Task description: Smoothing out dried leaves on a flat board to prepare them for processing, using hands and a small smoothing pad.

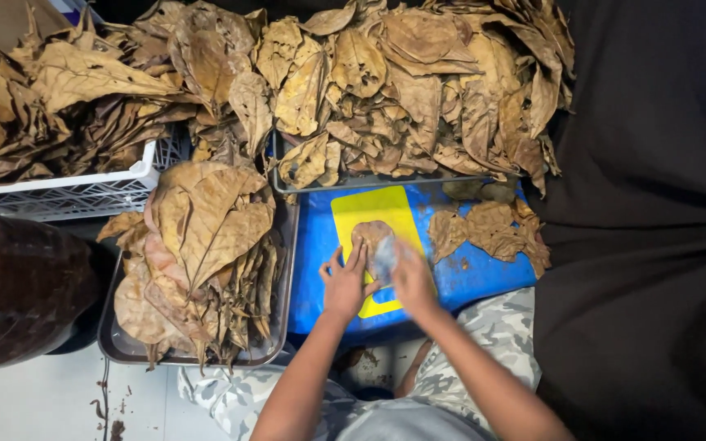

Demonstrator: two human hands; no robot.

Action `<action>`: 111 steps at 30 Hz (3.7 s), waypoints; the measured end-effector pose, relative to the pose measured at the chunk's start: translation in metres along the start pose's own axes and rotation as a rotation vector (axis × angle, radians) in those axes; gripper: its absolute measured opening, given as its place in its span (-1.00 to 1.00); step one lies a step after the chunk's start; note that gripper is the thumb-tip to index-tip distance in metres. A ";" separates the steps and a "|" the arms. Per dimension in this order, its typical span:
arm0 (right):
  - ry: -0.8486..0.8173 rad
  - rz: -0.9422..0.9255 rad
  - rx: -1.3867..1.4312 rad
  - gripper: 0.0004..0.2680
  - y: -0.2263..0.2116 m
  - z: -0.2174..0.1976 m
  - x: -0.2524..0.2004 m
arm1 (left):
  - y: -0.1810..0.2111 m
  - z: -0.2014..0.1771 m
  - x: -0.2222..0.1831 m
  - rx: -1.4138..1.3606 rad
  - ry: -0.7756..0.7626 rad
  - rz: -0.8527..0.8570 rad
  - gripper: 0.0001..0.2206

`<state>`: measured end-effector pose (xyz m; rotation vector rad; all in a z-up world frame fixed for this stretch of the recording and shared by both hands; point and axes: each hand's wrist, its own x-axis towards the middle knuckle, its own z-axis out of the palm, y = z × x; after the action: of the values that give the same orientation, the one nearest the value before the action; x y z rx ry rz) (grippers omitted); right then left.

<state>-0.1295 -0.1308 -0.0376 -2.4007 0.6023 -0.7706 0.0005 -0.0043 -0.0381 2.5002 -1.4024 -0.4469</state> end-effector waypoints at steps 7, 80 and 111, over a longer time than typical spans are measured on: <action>-0.509 0.240 0.074 -0.30 -0.066 -0.042 -0.004 | 0.005 -0.010 -0.003 0.036 -0.072 -0.002 -0.19; -0.620 -0.058 -0.220 -0.49 -0.034 -0.027 0.016 | 0.001 -0.021 -0.001 0.095 -0.186 0.083 -0.24; -0.256 0.223 -0.334 -0.54 0.037 0.024 0.075 | 0.001 -0.033 -0.003 -0.004 -0.180 0.076 -0.27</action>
<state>-0.0682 -0.1915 -0.0471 -2.6128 0.9303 -0.2772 0.0103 -0.0007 -0.0068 2.4452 -1.5541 -0.6725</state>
